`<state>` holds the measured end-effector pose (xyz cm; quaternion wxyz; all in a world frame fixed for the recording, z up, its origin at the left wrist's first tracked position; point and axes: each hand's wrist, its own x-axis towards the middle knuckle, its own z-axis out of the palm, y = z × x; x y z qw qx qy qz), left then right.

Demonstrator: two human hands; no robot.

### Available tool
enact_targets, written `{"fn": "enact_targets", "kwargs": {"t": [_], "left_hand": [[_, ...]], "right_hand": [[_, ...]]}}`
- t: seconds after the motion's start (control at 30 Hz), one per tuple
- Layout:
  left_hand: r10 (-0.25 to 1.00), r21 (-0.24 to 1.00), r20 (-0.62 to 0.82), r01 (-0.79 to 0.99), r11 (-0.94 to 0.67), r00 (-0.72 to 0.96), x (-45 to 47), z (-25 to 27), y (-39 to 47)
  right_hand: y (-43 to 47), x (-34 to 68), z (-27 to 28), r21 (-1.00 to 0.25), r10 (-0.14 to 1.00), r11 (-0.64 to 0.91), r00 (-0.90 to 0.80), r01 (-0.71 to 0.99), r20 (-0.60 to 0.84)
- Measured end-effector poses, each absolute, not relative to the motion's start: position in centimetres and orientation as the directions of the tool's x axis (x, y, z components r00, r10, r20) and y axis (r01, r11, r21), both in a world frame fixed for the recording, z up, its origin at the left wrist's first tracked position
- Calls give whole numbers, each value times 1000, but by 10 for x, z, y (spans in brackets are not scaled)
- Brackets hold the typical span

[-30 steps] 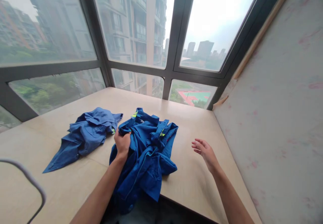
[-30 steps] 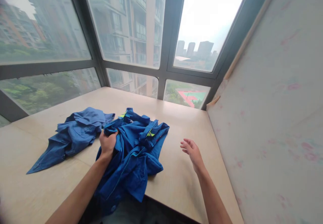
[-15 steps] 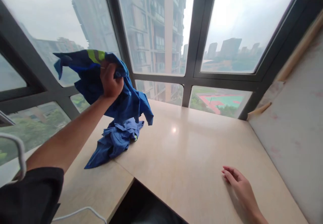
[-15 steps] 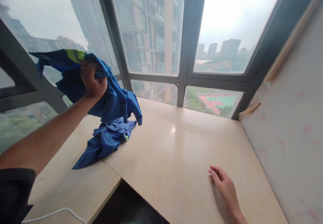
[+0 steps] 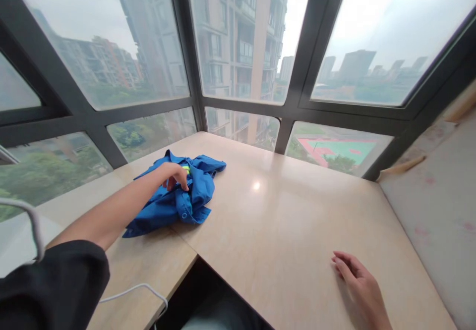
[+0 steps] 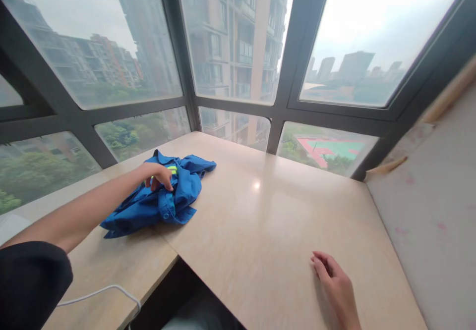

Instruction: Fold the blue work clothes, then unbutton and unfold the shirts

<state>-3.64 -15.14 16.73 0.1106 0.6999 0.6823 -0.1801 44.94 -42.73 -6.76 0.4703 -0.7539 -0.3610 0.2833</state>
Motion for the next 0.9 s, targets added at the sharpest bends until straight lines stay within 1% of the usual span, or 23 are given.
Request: {"fn": "enact_targets", "kwargs": {"t": [0.07,0.1,0.13,0.17,0.23,0.27,0.33,0.4,0.43,0.53,0.6,0.63,0.67,0.7,0.73,0.77,0.83,0.9], "left_hand": [[884,-185,-467,981,-66,-28,-26,170,-155],[900,-222,-436,965,-138,28,-17,174,-156],[927,-229,-339,942,-246,160,-5,177,-158],[931,-223,-292,932,-287,217,8,180,-160],[906,-173,-222,899,-401,361,39,180,-164],[878,-139,-214,877,-460,427,55,177,-167],[803,-56,-232,817,-574,549,88,162,-175],[728,45,-248,758,-651,639,120,137,-186],[713,110,-234,746,-656,661,135,121,-193],[690,371,-147,686,-626,709,176,66,-222],[712,504,-84,646,-573,697,197,28,-246],[749,555,-50,642,-529,660,205,11,-259],[785,581,-37,652,-487,618,211,-4,-273],[819,581,-9,670,-463,574,215,-17,-286],[840,577,61,668,-471,539,218,-27,-299],[847,590,101,654,-473,522,218,-34,-312],[866,646,153,615,-453,477,216,-41,-333],[870,706,168,559,-434,463,210,-40,-348]], "right_hand": [[-427,450,-68,-909,805,-316,583,273,-105],[-427,450,-68,-905,800,-328,589,270,-114],[-427,449,-67,-901,794,-339,596,270,-120],[-426,448,-65,-897,788,-348,603,272,-122],[-425,445,-61,-891,778,-355,617,283,-114],[-425,444,-59,-890,777,-352,621,290,-105],[-425,439,-54,-892,777,-339,623,299,-86],[-425,435,-50,-895,778,-323,625,307,-67],[-425,434,-49,-898,778,-313,626,308,-56],[-424,431,-48,-919,780,-262,626,295,-21],[-422,430,-48,-936,775,-230,632,268,-10],[-422,430,-48,-945,769,-218,640,244,-12],[-421,430,-47,-954,760,-207,649,216,-18],[-421,430,-47,-963,751,-196,660,186,-26],[-420,430,-47,-970,740,-184,672,157,-32],[-420,430,-46,-976,732,-171,681,134,-35],[-420,429,-45,-983,727,-145,686,110,-30],[-420,429,-44,-986,739,-125,674,107,-21]]}}
